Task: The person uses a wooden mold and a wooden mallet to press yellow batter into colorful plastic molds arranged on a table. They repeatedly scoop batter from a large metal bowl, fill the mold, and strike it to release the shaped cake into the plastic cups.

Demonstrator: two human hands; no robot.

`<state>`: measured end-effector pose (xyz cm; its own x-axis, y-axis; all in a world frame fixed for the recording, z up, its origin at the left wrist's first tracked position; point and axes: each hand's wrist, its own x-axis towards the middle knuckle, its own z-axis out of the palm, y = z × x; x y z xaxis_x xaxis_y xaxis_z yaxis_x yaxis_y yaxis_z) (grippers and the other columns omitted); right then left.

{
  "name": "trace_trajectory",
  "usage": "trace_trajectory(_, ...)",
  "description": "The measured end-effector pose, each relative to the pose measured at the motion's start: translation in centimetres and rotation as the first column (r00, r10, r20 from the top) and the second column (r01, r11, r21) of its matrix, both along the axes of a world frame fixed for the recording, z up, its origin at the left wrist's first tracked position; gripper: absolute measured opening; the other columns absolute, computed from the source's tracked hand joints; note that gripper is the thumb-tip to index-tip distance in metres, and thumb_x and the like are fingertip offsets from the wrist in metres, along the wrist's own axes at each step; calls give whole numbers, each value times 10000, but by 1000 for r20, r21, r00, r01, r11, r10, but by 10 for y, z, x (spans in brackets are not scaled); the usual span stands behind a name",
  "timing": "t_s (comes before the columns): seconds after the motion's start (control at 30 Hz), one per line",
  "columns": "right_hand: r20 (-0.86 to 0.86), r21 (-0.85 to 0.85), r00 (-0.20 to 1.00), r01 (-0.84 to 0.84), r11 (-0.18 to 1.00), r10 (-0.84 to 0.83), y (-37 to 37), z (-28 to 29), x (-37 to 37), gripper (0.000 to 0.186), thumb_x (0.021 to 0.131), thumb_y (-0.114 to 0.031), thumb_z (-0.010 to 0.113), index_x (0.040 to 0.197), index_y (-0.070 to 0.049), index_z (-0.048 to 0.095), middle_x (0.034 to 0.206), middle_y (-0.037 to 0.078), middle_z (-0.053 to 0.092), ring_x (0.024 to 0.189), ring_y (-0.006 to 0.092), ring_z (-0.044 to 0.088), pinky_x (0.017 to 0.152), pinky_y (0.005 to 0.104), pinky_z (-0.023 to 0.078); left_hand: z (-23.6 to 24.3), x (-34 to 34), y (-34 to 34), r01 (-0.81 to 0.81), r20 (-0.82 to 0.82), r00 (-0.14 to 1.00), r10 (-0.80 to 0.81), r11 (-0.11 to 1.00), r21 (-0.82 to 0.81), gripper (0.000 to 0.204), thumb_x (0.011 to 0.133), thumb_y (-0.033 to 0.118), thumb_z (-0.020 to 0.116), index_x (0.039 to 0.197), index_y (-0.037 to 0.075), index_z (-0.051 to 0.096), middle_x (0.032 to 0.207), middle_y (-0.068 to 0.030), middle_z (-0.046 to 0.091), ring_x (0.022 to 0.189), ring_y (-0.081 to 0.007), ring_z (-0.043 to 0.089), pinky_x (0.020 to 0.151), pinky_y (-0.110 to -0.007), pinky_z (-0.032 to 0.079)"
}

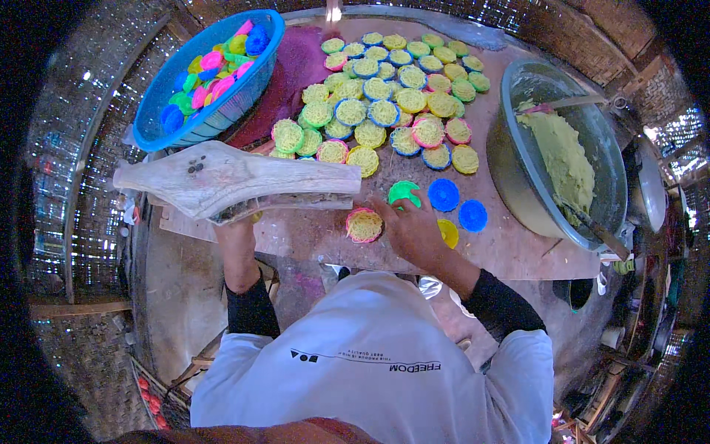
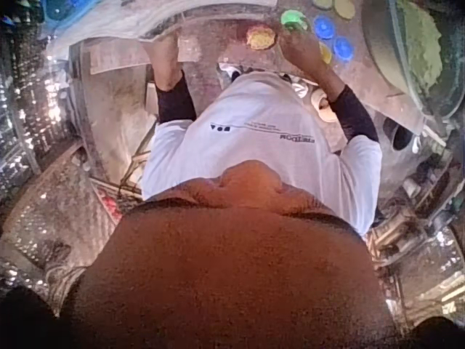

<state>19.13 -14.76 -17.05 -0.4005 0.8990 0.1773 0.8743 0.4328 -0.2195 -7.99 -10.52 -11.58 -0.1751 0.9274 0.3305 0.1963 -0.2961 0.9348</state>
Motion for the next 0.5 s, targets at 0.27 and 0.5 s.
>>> trace_trajectory(0.27,-150,-36,989,-5,999,0,1,11,-2,369,732,-72,563,1090,4,512,962,115,601,952,242,553,976,485,269,-9,-2,10,62,-89,994,-62,998,-3,503,605,56,771,1041,-21,533,984,-101,592,887,-180,562,790,-308,442)
trace_trajectory(0.5,-50,-90,999,-18,996,14,4,7,-3,371,720,-25,525,1089,9,512,948,99,609,954,245,546,979,504,251,-11,1,13,98,-75,992,-98,995,-4,528,603,80,776,1051,-23,515,1006,-101,577,897,-183,549,804,-307,433)
